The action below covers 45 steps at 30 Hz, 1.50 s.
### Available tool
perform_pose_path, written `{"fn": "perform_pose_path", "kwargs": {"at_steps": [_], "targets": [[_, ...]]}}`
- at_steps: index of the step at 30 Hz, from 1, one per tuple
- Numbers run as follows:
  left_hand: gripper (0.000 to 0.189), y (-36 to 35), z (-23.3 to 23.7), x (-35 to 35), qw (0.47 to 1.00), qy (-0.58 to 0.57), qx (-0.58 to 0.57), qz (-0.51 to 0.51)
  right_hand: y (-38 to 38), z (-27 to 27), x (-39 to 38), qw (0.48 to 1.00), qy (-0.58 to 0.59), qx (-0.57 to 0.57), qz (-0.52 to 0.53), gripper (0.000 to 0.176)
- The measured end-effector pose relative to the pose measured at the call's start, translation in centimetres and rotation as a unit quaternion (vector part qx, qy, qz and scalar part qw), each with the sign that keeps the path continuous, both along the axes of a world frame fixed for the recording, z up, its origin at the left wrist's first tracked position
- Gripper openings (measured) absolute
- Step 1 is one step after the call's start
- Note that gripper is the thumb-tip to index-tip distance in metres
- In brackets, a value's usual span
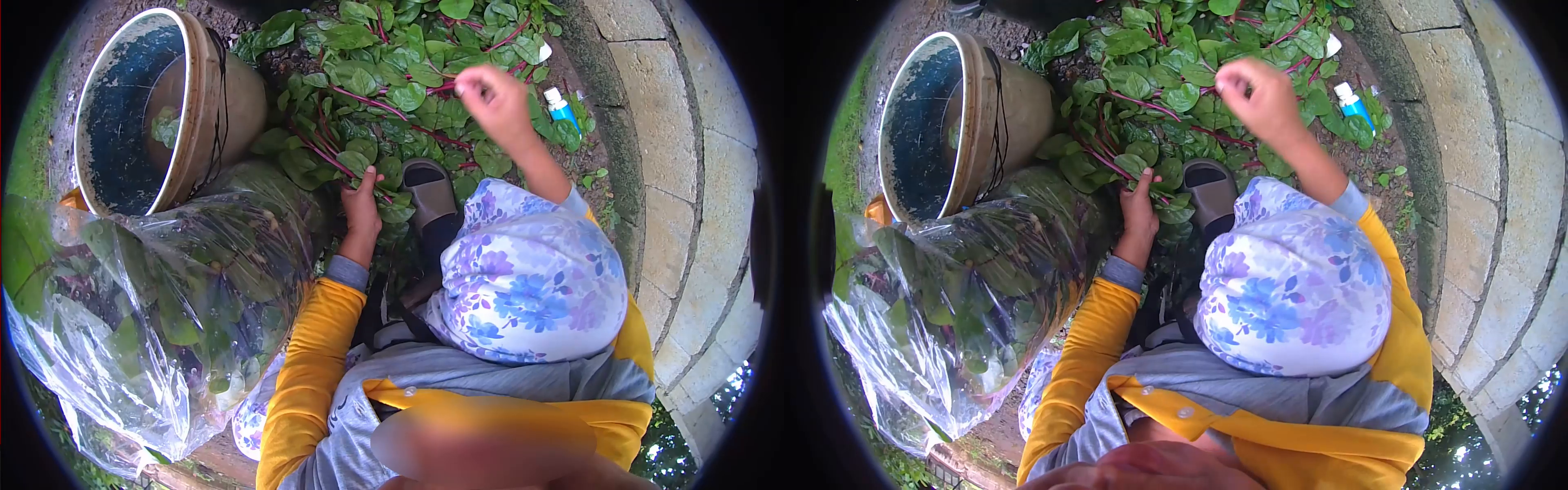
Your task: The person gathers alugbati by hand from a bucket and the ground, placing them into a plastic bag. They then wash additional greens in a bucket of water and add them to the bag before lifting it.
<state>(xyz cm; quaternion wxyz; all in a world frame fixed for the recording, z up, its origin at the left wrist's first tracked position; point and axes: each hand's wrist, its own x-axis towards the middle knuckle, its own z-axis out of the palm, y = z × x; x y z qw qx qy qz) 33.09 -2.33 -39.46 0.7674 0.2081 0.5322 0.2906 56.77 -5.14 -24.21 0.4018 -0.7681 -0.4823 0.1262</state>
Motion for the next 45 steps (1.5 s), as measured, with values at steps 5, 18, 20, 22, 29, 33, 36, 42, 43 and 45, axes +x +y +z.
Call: {"fn": "perform_pose_path", "kwargs": {"at_steps": [5,18,20,22,29,33,36,42,43,45], "targets": [[0.024,-0.3,0.5,0.5,1.000,0.005,0.027,-0.007,0.9,-7.3,-3.4,0.971,-0.158,-0.157,0.083,0.025],[0.028,1.2,-0.6,1.4,0.991,-0.089,-0.099,-0.025,-1.0,-6.7,-7.1,0.941,-0.074,-0.173,0.281,0.015],[0.030,1.0,-0.4,1.1,0.994,-0.064,-0.089,-0.018,-0.2,-6.1,-3.4,0.961,-0.176,-0.079,0.199,0.014],[0.031,0.9,-0.6,0.9,0.997,-0.053,-0.060,-0.015,0.5,-5.8,0.6,0.947,-0.272,-0.129,0.113,0.029],[0.029,0.4,-1.2,0.0,0.998,-0.047,-0.043,-0.016,1.1,-9.9,5.1,0.882,-0.401,-0.237,0.078,0.050],[0.028,0.6,-0.7,0.2,0.998,-0.041,-0.039,-0.019,1.5,-8.3,6.8,0.924,-0.316,-0.190,0.101,0.026],[0.028,0.6,-0.6,0.3,0.999,-0.037,-0.034,-0.018,2.6,-4.6,6.0,0.939,-0.272,-0.180,0.105,0.029],[0.028,0.5,-0.4,0.6,0.999,-0.044,-0.032,-0.007,2.8,-0.6,3.5,0.958,-0.246,-0.136,0.060,0.025],[0.028,0.5,-0.4,0.5,0.998,-0.043,-0.034,-0.009,2.8,-0.3,3.2,0.960,-0.247,-0.128,0.046,0.026],[0.030,0.5,-0.3,0.3,0.998,-0.043,-0.037,-0.017,2.4,-0.6,4.6,0.952,-0.252,-0.164,0.058,0.026]]}}
